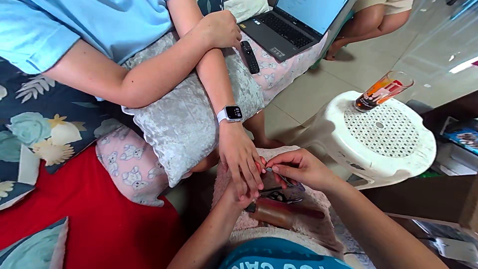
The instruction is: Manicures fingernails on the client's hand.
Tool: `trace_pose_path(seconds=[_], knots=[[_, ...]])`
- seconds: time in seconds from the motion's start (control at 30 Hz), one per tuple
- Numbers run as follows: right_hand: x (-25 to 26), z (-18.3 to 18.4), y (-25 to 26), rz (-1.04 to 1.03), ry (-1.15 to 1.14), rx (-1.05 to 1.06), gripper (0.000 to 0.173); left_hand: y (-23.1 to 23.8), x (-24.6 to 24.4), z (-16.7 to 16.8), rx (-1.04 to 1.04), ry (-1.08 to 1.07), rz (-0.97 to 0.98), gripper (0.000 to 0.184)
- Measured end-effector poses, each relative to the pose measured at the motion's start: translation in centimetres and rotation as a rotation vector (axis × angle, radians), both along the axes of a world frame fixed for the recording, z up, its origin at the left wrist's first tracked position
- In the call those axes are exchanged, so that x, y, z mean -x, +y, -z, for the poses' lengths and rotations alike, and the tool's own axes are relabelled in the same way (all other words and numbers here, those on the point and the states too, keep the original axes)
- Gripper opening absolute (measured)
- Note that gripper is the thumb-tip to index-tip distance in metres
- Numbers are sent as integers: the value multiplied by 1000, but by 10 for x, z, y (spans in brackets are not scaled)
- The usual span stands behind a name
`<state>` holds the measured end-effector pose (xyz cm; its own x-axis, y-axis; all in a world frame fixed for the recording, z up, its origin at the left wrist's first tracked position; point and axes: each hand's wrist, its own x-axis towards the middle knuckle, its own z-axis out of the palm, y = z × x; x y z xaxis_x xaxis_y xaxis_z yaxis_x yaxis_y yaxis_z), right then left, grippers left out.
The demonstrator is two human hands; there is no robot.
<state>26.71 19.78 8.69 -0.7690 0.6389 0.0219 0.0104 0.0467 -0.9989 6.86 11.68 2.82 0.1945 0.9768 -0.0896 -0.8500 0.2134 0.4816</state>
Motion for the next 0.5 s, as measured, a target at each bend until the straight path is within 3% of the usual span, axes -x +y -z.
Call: trace_pose_path(seconds=[0.5], knots=[[-3,2,7,-36,-44,-17,21,2,0,2,-17,-19,17,9]])
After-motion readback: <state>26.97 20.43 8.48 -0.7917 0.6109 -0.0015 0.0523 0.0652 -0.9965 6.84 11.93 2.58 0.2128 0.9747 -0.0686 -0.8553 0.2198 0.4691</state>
